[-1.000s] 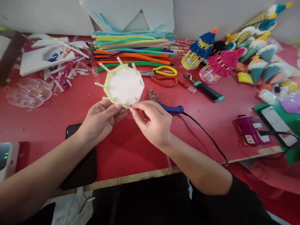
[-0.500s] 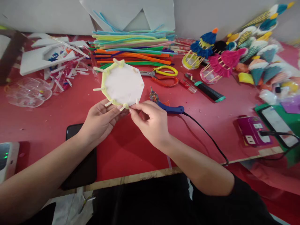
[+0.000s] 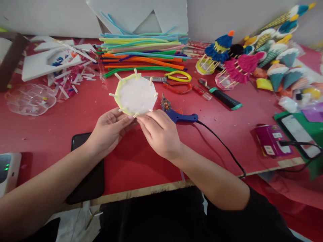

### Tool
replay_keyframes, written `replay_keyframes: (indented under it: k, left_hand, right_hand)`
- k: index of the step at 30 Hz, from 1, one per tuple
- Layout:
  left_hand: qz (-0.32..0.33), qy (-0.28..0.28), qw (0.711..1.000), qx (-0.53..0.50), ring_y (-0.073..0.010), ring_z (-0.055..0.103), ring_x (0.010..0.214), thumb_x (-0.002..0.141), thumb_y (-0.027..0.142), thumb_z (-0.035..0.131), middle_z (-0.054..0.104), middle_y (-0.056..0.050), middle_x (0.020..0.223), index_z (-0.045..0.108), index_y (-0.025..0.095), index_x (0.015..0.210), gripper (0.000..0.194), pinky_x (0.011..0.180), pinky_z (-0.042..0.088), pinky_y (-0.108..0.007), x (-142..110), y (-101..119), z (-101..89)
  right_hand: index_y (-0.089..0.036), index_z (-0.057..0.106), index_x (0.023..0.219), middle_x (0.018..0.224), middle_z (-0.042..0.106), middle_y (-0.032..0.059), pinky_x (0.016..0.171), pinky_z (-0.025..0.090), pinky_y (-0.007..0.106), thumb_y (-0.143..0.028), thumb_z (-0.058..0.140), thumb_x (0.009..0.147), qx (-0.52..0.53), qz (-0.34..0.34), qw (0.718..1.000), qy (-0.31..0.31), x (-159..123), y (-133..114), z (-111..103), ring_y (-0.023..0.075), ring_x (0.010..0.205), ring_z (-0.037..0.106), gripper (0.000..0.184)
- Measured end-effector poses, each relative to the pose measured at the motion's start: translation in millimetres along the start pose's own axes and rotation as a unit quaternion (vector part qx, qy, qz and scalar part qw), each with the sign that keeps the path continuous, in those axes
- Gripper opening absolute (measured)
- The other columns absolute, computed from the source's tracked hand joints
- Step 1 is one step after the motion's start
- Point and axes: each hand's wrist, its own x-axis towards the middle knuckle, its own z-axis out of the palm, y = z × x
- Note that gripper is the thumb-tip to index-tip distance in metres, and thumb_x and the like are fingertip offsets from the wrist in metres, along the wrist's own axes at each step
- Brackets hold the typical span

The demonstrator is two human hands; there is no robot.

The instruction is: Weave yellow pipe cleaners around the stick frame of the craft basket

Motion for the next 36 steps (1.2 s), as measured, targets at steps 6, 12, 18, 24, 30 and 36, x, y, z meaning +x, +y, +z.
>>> replay_keyframes:
  k: [6,12,18,24,30,36]
  left_hand:
    - [-0.029,-0.006,0.999,-0.013,-0.018,0.079,0.083,0.072,0.024,0.09,0.083,-0.006,0.09,0.08,0.015,0.09,0.022,0.091,0.064,-0.032,1.4,1.5,-1.7]
    - [-0.061,-0.027,0.997,-0.035,-0.0119,0.078,0.081,0.072,0.017,0.089,0.083,-0.004,0.088,0.082,0.016,0.087,0.017,0.084,0.063,-0.021,0.9,3.0,-3.0]
    - [-0.059,-0.039,0.997,-0.041,-0.0097,0.077,0.081,0.077,0.014,0.086,0.084,-0.003,0.089,0.083,0.016,0.089,0.013,0.083,0.063,-0.018,1.4,3.8,-3.5]
    - [-0.049,-0.041,0.997,-0.032,-0.0131,0.079,0.084,0.077,0.015,0.087,0.084,-0.005,0.093,0.083,0.015,0.091,0.014,0.09,0.064,-0.023,1.8,5.1,-2.8]
    - [-0.044,-0.034,0.998,-0.018,-0.0164,0.08,0.089,0.075,0.019,0.089,0.084,-0.007,0.096,0.082,0.015,0.093,0.019,0.095,0.062,-0.028,2.1,4.2,-2.7]
    - [-0.048,-0.015,0.999,-0.005,-0.0206,0.08,0.092,0.07,0.022,0.092,0.084,-0.009,0.096,0.082,0.015,0.09,0.023,0.097,0.062,-0.033,1.4,6.3,-2.7]
  right_hand:
    - [-0.015,0.069,0.104,0.085,0.069,0.006,0.078,0.058,0.031,-0.008,0.056,0.098,-0.001,0.0,1.0,-0.014,0.0,1.5,0.5,0.0179,0.082,0.068,0.016]
    - [-0.015,0.066,0.103,0.086,0.067,0.006,0.074,0.055,0.031,-0.003,0.054,0.096,0.002,-0.008,1.0,-0.006,1.1,3.0,-1.6,0.0176,0.078,0.065,0.019]
    - [-0.018,0.067,0.103,0.085,0.066,0.004,0.075,0.055,0.029,-0.004,0.058,0.096,0.0,-0.015,1.0,0.001,1.4,2.7,-2.9,0.0163,0.079,0.064,0.018]
    - [-0.017,0.068,0.104,0.083,0.066,0.0034,0.074,0.055,0.028,-0.004,0.061,0.094,-0.01,-0.014,1.0,-0.004,1.7,1.8,-5.3,0.0156,0.078,0.065,0.017]
    - [-0.021,0.069,0.103,0.08,0.067,0.0006,0.07,0.055,0.028,-0.007,0.063,0.094,-0.008,-0.019,1.0,0.004,1.4,4.4,-5.1,0.0144,0.074,0.063,0.017]
    - [-0.019,0.07,0.102,0.081,0.071,0.0033,0.07,0.058,0.03,-0.009,0.064,0.093,0.023,-0.021,0.999,-0.006,3.2,2.6,-6.6,0.0157,0.074,0.066,0.015]
